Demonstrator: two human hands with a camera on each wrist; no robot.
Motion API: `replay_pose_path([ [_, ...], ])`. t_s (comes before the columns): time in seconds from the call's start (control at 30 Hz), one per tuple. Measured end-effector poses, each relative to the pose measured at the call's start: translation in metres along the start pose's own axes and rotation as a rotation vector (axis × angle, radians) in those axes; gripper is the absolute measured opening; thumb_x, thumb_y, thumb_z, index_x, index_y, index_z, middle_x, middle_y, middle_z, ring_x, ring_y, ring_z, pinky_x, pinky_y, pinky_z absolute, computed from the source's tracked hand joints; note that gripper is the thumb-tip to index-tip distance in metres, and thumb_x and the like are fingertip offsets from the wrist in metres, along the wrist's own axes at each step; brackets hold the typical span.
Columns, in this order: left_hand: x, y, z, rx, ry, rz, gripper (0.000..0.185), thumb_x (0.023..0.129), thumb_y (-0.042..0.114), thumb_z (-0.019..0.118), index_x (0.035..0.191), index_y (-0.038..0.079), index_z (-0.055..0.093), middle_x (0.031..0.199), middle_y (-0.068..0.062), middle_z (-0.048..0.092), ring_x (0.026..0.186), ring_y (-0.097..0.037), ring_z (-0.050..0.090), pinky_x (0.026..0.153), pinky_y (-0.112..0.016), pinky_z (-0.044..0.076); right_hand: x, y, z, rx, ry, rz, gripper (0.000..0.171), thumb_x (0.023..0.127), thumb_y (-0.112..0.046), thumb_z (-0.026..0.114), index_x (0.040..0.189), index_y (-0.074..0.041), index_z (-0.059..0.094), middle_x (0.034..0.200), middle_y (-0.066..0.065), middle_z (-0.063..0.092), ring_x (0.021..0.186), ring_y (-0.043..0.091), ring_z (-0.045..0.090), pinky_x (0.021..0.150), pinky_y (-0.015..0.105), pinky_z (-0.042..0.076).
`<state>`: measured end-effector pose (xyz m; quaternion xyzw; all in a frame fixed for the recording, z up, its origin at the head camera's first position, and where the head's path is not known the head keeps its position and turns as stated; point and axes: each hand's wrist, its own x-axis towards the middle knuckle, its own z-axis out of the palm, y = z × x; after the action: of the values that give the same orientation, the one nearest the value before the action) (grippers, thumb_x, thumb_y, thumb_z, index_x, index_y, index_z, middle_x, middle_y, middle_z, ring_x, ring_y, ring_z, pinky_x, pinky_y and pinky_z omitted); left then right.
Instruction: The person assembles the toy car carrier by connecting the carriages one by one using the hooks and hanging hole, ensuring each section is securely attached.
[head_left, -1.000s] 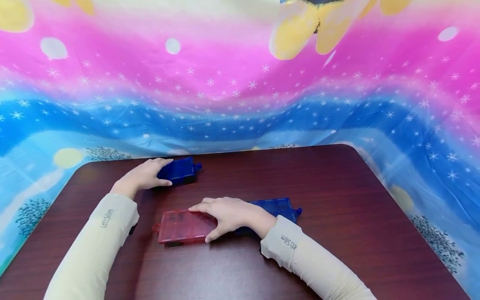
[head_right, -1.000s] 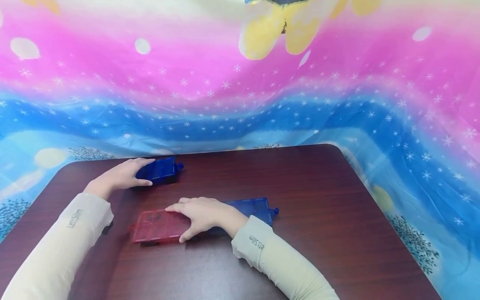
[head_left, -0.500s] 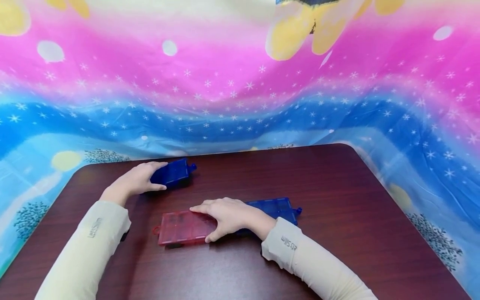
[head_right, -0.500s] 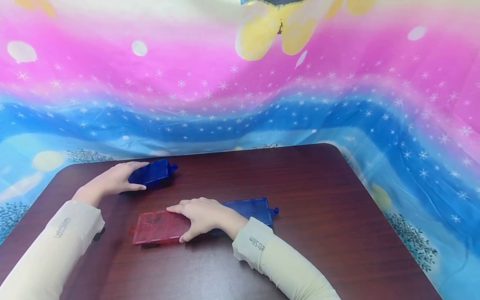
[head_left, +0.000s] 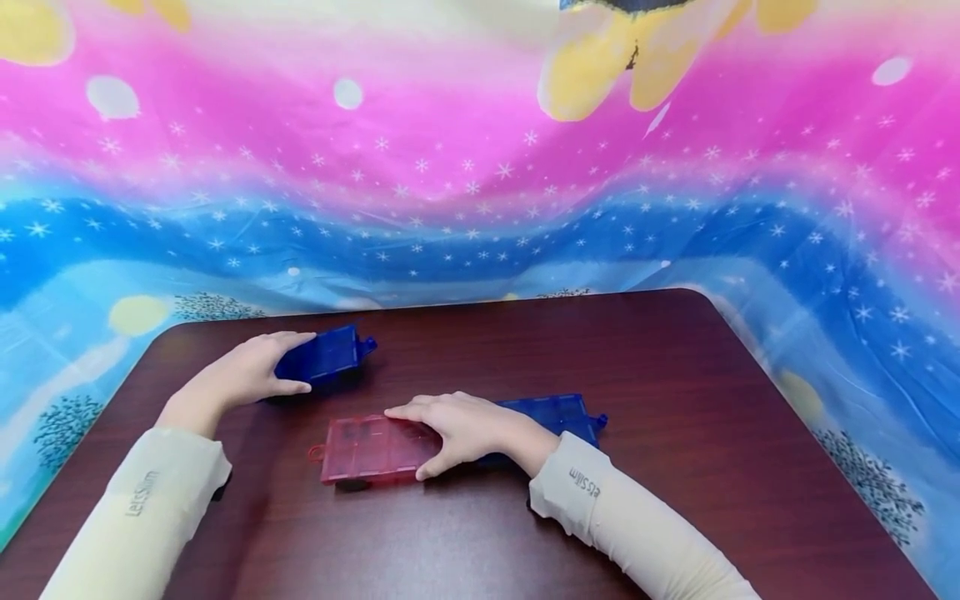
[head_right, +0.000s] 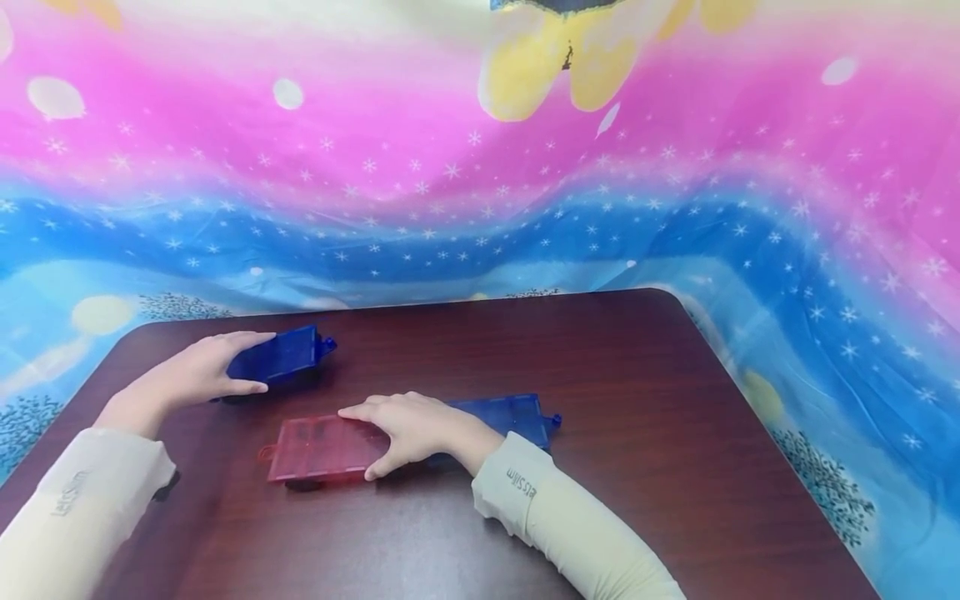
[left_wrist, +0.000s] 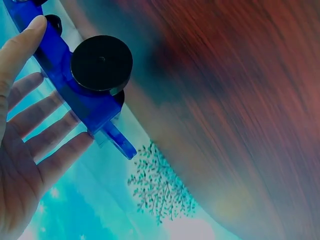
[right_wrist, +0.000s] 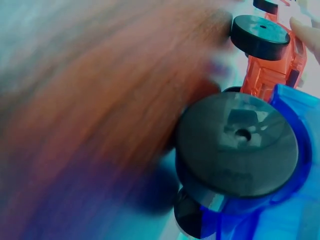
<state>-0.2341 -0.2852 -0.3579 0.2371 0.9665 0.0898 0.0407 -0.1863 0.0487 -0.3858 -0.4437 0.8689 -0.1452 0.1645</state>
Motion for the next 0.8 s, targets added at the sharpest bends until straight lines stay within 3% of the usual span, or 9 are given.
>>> replay_pose_path([
  [0.57, -0.070, -0.004, -0.004, 0.052, 0.018, -0.072, 0.083, 0.079, 0.035, 0.083, 0.143, -0.003, 0.048, 0.136, -0.035, 0.053, 0.122, -0.055, 0.050, 0.093, -0.067, 0.047, -0.005, 0.004, 0.002, 0.050, 0.017, -0.001, 0.086, 0.085, -0.049, 0.074, 0.157, -0.031, 0.030, 0.155, -0.002, 0.043, 0.138, 0.014, 0.047, 0.114, 0.046, 0.039],
  [0.8, -0.094, -0.003, 0.000, 0.049, 0.011, -0.092, 0.083, 0.077, 0.036, 0.084, 0.142, -0.002, 0.049, 0.135, -0.033, 0.055, 0.120, -0.054, 0.052, 0.090, -0.066, 0.049, -0.007, 0.004, 0.002, 0.073, 0.006, 0.019, 0.086, 0.085, -0.048, 0.074, 0.157, -0.030, 0.029, 0.159, -0.002, 0.038, 0.146, 0.015, 0.038, 0.118, 0.048, 0.034],
])
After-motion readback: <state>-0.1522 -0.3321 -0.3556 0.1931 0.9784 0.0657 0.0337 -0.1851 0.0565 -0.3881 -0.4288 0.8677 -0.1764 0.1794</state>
